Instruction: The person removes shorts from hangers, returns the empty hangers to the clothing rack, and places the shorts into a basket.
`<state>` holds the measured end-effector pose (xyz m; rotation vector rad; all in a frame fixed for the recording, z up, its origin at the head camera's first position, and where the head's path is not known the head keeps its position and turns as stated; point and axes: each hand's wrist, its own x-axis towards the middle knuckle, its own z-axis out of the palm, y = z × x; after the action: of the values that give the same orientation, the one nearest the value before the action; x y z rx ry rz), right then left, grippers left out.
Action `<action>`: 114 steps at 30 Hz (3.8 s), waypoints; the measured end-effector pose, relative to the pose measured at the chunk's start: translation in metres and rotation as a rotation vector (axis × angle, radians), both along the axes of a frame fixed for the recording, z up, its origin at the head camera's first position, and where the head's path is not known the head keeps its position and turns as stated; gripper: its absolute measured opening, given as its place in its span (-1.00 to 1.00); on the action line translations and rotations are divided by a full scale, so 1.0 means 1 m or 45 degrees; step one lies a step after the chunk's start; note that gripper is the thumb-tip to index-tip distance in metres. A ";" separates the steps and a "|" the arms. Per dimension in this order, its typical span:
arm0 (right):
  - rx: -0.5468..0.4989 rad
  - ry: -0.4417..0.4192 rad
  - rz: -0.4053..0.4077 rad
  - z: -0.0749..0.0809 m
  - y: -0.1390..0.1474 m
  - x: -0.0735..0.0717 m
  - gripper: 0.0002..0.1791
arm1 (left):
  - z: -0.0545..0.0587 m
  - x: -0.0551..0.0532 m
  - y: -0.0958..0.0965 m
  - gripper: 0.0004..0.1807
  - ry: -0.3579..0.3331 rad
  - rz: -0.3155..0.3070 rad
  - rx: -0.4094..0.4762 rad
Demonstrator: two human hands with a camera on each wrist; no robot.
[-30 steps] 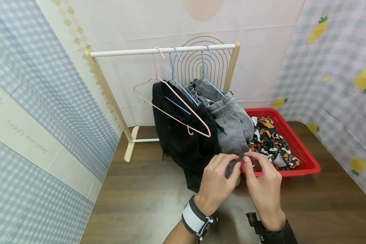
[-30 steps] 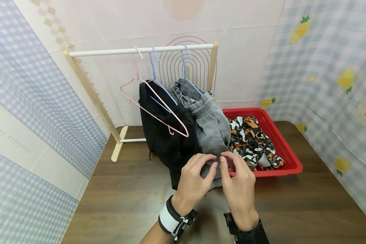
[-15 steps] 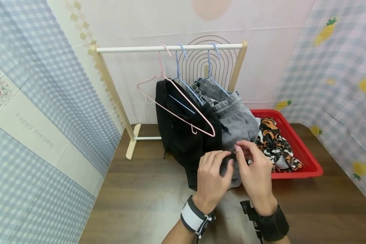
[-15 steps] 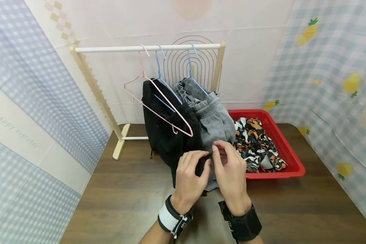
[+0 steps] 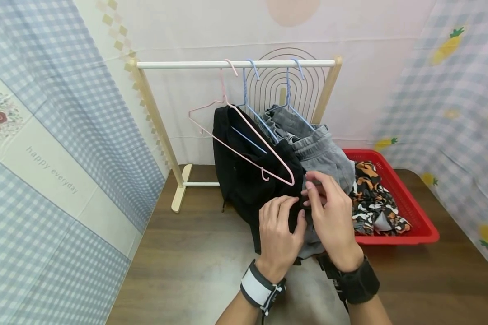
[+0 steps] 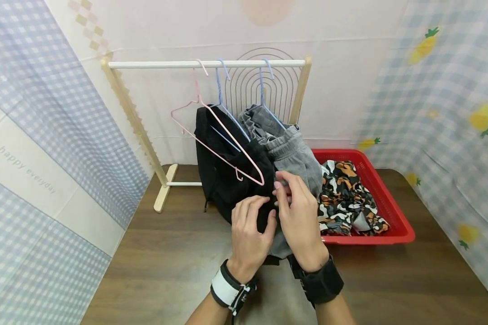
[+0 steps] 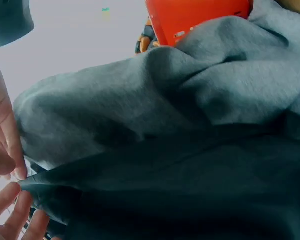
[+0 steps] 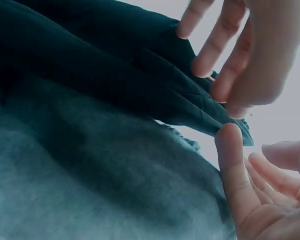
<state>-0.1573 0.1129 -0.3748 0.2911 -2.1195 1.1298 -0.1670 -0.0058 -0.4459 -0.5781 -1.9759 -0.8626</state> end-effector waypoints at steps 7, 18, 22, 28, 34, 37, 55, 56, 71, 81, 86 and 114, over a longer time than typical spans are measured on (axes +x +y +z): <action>0.019 -0.028 0.018 0.004 -0.004 -0.011 -0.66 | -0.006 -0.006 -0.001 -0.59 -0.025 0.034 0.012; 0.129 -0.042 0.020 0.020 -0.006 -0.034 -0.66 | -0.002 -0.022 -0.004 -0.46 -0.084 0.003 0.053; 0.175 -0.066 -0.015 0.026 -0.007 -0.039 -0.67 | 0.000 -0.026 -0.004 -0.41 -0.138 -0.010 0.106; 0.221 -0.076 -0.030 0.036 -0.011 -0.050 -0.68 | -0.007 -0.034 -0.004 -0.41 -0.107 0.112 0.085; 0.273 -0.112 -0.004 0.044 -0.015 -0.058 -0.62 | -0.013 -0.040 -0.008 -0.49 -0.100 0.160 0.096; 0.303 -0.120 0.009 0.047 -0.016 -0.062 -0.61 | -0.011 -0.042 -0.009 -0.57 -0.093 0.122 0.110; 0.446 -0.233 0.039 0.059 -0.025 -0.073 -0.69 | 0.007 -0.042 -0.007 -0.54 -0.241 -0.277 0.459; 0.437 -0.215 0.040 0.059 -0.025 -0.073 -0.71 | 0.008 -0.042 -0.006 -0.54 -0.254 -0.310 0.490; 0.316 -0.048 0.009 0.049 -0.028 -0.078 -0.76 | 0.007 -0.033 0.011 -0.41 -0.486 -0.639 0.805; 0.348 -0.013 -0.018 0.048 -0.027 -0.078 -0.77 | 0.013 -0.036 0.011 -0.40 -0.484 -0.798 0.863; 0.368 -0.013 -0.022 0.050 -0.026 -0.077 -0.77 | 0.014 -0.035 0.011 -0.40 -0.510 -0.846 0.894; 0.360 0.038 -0.021 0.069 -0.025 -0.080 -0.74 | 0.013 -0.057 0.014 -0.17 -0.543 -0.938 0.774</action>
<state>-0.2371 0.0880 -0.3060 0.4166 -2.2505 0.8089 -0.2235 0.0086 -0.4331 -0.8076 -1.6983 -2.0911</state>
